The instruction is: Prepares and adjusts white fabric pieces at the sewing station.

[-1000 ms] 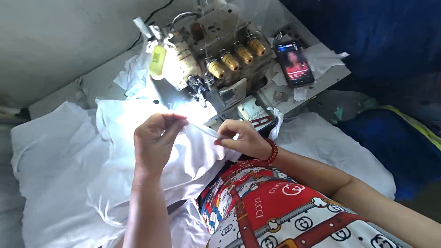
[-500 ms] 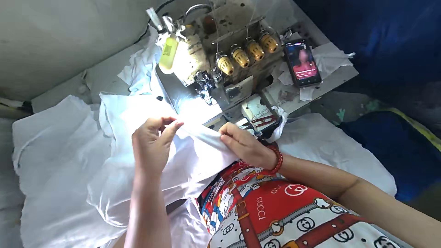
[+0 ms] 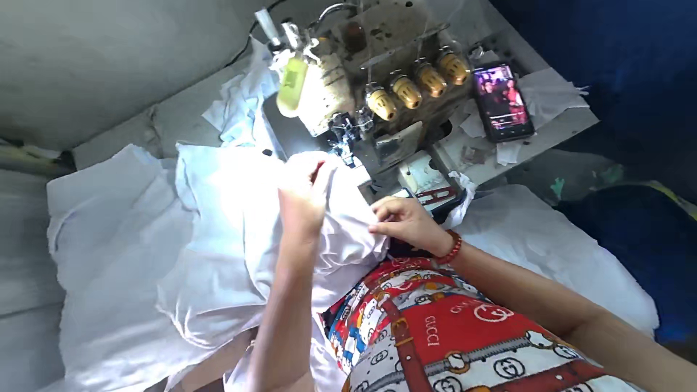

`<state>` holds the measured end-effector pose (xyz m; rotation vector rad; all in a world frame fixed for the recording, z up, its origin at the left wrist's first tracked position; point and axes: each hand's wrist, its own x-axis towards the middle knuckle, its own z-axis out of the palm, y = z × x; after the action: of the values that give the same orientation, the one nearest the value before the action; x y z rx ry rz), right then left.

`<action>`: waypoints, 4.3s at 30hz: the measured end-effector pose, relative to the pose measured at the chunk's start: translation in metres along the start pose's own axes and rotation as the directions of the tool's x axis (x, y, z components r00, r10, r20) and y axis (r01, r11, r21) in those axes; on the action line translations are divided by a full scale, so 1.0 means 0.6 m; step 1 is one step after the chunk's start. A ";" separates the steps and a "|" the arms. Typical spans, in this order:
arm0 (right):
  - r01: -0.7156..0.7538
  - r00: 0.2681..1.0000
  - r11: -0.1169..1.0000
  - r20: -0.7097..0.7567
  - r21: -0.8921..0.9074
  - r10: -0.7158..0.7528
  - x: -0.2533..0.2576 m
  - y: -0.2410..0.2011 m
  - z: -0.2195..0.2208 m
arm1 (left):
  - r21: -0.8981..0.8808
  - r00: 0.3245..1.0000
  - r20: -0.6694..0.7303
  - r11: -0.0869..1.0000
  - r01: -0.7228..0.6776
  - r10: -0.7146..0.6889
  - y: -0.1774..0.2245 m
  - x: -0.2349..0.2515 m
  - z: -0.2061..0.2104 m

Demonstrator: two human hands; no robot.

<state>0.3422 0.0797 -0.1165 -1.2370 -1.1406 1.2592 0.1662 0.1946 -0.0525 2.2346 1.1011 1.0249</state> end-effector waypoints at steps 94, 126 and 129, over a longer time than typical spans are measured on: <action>-0.108 0.895 0.993 0.439 0.047 0.077 -0.224 -0.015 0.000 | -0.829 0.999 0.048 0.557 0.047 -0.013 0.129 -0.359 0.038; -0.197 0.897 0.965 0.430 0.176 0.105 -0.195 -0.071 -0.037 | -0.358 0.977 0.073 0.919 -0.164 0.202 0.101 -0.324 0.018; 0.218 0.929 0.976 0.300 0.024 -0.215 -0.178 -0.073 -0.038 | -0.359 0.987 0.030 0.923 -0.139 0.160 0.111 -0.289 0.002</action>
<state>0.3650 -0.0247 -0.0669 -0.9136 -1.4618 1.3013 0.1285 0.0151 -0.0832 2.0588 0.6623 1.1122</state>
